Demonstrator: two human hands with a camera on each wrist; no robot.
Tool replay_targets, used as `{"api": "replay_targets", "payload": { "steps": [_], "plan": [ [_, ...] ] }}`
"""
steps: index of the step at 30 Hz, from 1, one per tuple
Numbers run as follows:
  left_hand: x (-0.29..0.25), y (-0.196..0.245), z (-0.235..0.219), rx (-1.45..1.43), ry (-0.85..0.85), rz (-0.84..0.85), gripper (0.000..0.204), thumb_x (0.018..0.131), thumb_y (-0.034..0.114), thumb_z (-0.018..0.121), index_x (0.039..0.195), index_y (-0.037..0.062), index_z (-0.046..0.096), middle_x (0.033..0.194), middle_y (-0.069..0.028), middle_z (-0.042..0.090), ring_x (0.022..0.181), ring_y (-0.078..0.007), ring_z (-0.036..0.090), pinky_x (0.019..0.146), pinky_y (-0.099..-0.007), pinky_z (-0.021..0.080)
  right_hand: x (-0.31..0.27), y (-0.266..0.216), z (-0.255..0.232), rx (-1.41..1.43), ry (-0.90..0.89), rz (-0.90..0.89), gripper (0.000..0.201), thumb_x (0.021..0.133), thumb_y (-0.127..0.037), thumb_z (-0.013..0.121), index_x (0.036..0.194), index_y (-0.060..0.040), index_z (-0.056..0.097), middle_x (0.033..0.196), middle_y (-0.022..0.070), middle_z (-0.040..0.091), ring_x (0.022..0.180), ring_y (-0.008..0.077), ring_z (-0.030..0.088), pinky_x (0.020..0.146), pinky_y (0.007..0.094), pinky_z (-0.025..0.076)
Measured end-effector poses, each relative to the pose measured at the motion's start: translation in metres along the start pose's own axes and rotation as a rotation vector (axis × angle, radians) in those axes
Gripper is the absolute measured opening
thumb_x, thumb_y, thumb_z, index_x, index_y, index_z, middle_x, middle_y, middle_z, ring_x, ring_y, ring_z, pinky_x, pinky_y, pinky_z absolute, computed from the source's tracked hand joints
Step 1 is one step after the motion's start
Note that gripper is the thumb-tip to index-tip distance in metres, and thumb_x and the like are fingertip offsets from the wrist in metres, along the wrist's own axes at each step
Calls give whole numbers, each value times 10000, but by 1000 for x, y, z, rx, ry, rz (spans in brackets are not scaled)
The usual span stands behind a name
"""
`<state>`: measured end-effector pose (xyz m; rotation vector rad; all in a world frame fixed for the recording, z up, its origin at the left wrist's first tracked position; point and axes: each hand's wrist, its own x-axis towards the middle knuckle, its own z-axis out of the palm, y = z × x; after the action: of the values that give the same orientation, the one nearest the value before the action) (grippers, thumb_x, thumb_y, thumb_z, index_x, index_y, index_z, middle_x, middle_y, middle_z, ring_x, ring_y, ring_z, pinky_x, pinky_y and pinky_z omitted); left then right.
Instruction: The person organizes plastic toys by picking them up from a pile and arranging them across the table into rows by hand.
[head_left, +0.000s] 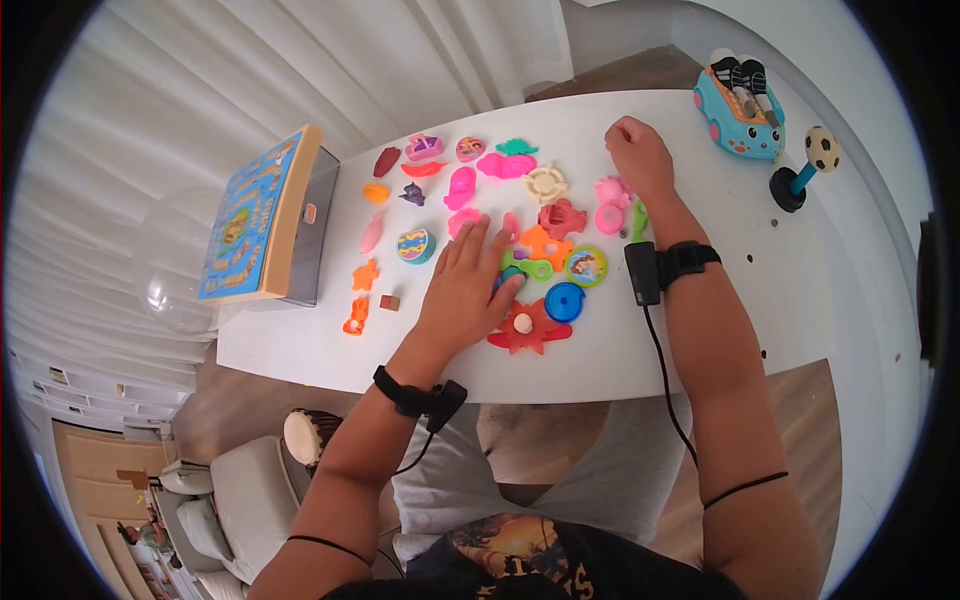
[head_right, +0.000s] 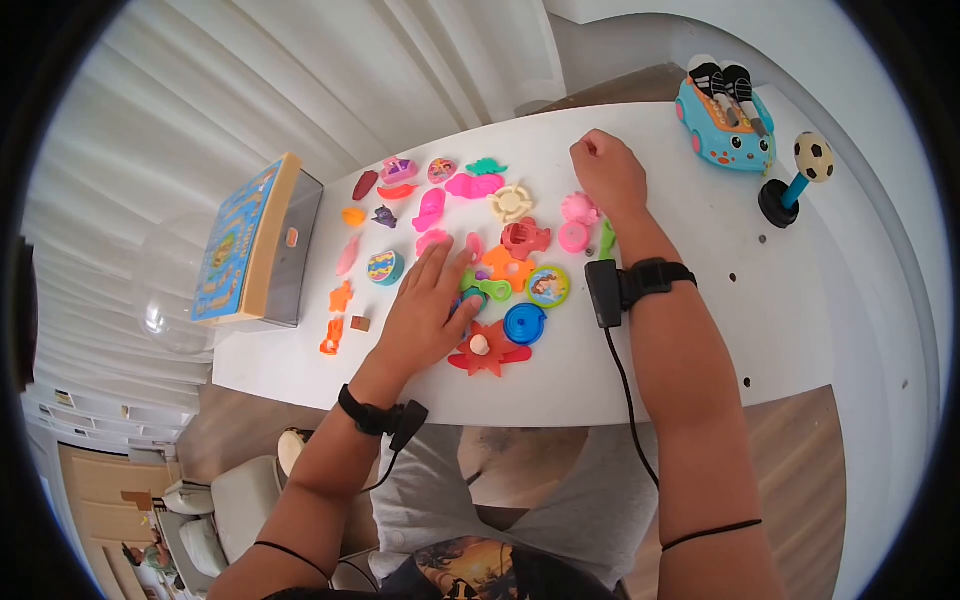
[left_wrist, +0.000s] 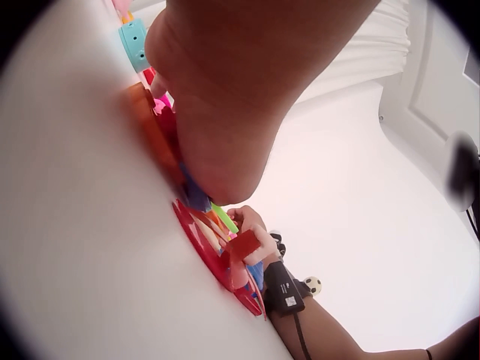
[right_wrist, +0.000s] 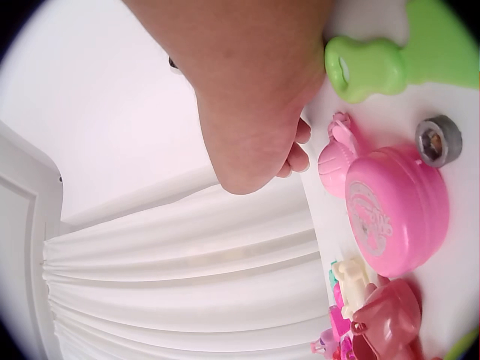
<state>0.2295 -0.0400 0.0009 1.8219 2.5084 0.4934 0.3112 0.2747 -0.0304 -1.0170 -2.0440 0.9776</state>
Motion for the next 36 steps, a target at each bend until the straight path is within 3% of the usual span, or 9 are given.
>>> {"api": "replay_targets", "payload": {
  "steps": [8, 15, 17, 18, 20, 24, 30, 32, 36],
  "plan": [
    [2, -4, 3, 56, 42, -45, 651, 1009, 331, 598, 1556, 31, 413, 1597, -270, 396, 1505, -449, 346, 1228, -514, 300, 3, 2, 2, -30, -4, 17, 282, 924, -300, 575, 950, -60, 718, 797, 84, 708, 762, 224, 676, 748, 371, 516],
    [-29, -3, -1, 8, 9, -88, 633, 1022, 317, 569, 1557, 20, 407, 1600, -253, 407, 1520, -431, 332, 1235, -504, 284, 4, 2, 2, -41, -1, 13, 279, 923, -299, 572, 950, -65, 721, 813, 81, 720, 769, 226, 683, 755, 374, 520],
    [-37, 2, -5, 3, 5, -81, 613, 1024, 302, 565, 1545, 13, 424, 1595, -240, 423, 1518, -423, 342, 1236, -500, 282, 4, 0, -1, -56, -58, 49, 301, 928, -335, 561, 1016, -109, 738, 914, 105, 751, 885, 316, 715, 815, 415, 547],
    [-41, 4, -7, 2, 5, -81, 613, 1024, 302, 565, 1545, 13, 424, 1595, -240, 423, 1518, -423, 342, 1236, -500, 282, 4, 1, -1, -56, -58, 49, 301, 928, -335, 561, 1016, -109, 738, 914, 105, 751, 885, 316, 715, 815, 415, 547],
    [-47, 4, -9, 53, -8, -66, 589, 1025, 289, 561, 1532, 13, 443, 1591, -222, 436, 1517, -412, 349, 1236, -498, 281, 3, 2, 2, -30, -14, 18, 273, 921, -296, 576, 945, -67, 723, 814, 74, 723, 770, 219, 684, 752, 368, 519],
    [-55, 2, -14, 50, 21, -64, 539, 1039, 274, 536, 1508, 17, 476, 1587, -208, 451, 1517, -406, 356, 1236, -493, 286, 5, 6, 4, -48, 3, 4, 266, 919, -291, 582, 943, -65, 721, 812, 69, 723, 765, 211, 682, 747, 362, 517],
    [-62, -4, -22, -28, 101, -155, 405, 971, 93, 620, 1371, 35, 621, 1402, -186, 595, 1305, -392, 551, 1079, -477, 456, 6, 9, 4, -29, -4, -2, 260, 918, -282, 580, 929, -62, 718, 798, 70, 717, 751, 208, 677, 736, 356, 511],
    [-62, -12, -19, -40, 155, -139, 363, 924, 35, 661, 1287, 36, 674, 1261, -172, 654, 1137, -372, 628, 964, -454, 520, 6, 8, 5, -13, 4, -8, 262, 915, -282, 578, 921, -60, 717, 791, 72, 712, 746, 209, 674, 733, 353, 509],
    [-49, -20, -21, -34, 150, -138, 309, 927, 55, 669, 1234, 32, 691, 1213, -169, 683, 1084, -371, 661, 920, -437, 547, 5, 5, 3, -45, 3, 6, 266, 916, -283, 577, 923, -56, 715, 791, 70, 712, 748, 207, 674, 734, 351, 508]
  ]
}}
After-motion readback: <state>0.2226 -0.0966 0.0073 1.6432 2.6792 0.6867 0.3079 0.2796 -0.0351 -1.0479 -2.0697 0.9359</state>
